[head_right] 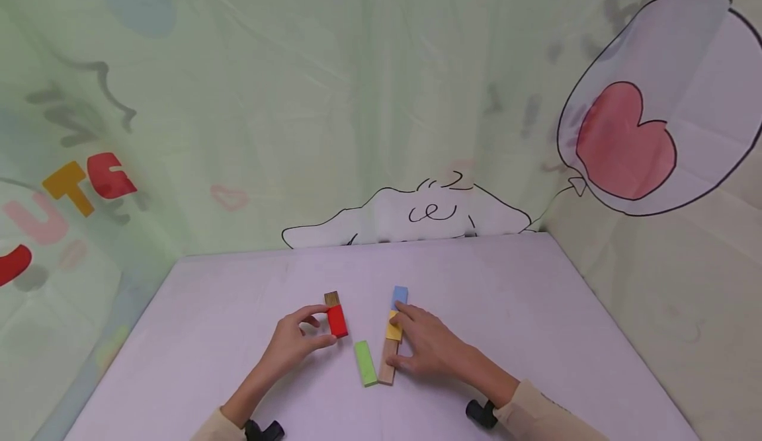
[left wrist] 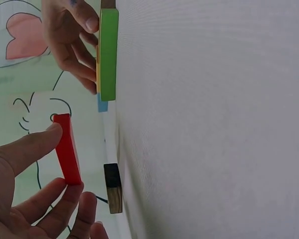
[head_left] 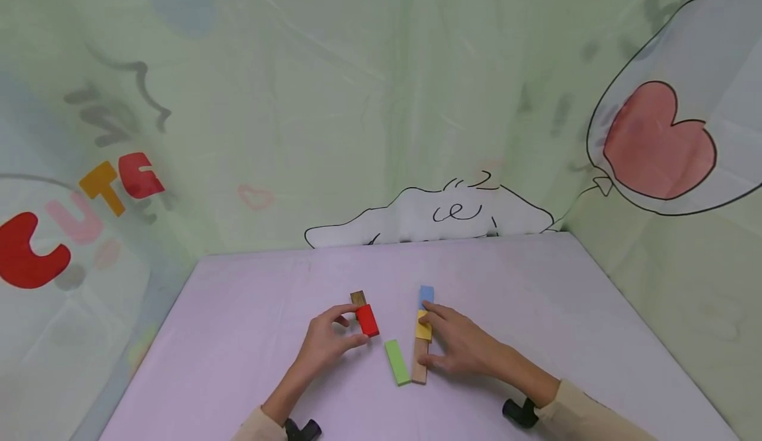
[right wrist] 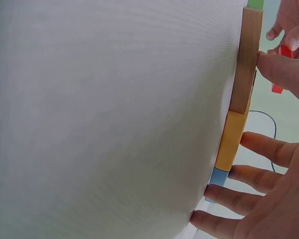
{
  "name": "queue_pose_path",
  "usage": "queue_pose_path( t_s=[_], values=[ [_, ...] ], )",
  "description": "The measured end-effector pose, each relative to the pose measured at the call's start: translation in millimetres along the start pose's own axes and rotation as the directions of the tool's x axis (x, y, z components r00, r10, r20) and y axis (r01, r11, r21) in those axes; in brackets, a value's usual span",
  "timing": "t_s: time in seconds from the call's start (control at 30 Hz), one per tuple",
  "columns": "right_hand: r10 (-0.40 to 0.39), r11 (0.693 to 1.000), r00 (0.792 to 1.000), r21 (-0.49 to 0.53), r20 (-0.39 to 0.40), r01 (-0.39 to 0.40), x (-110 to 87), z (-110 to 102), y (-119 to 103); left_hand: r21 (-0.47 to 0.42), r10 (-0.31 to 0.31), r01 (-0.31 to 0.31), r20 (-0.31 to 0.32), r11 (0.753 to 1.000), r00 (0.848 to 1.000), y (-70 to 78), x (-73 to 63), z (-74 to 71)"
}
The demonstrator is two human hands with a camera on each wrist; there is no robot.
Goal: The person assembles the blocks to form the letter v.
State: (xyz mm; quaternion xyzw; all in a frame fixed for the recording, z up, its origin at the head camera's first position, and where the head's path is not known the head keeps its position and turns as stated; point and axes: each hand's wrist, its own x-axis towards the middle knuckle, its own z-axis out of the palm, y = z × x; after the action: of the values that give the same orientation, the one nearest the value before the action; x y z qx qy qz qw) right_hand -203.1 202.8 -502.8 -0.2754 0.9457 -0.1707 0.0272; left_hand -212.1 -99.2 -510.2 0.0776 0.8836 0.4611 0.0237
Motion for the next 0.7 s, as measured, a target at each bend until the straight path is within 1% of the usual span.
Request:
queue_pose_path(
  t_s=[0.33,0.53,0.7],
  values=[
    [0.005,1.000,1.000,0.011,0.006,-0.005,1.5,0,-1,-0.028,0.013,-0.013,0.011,1.000,1.000,3.7,4.3,10.0],
    [0.017,1.000,1.000,0.016,0.021,-0.018,2.4,0,-2,-0.031,0.004,-0.003,0.027,1.000,1.000,2.7,6.7,15.4],
    [0.029,0.999,0.999,0.013,0.023,-0.030,1.8,-1,-2,-0.045,0.020,-0.018,0.039,0.999,0.999,2.7,10.6,22.1]
  ],
)
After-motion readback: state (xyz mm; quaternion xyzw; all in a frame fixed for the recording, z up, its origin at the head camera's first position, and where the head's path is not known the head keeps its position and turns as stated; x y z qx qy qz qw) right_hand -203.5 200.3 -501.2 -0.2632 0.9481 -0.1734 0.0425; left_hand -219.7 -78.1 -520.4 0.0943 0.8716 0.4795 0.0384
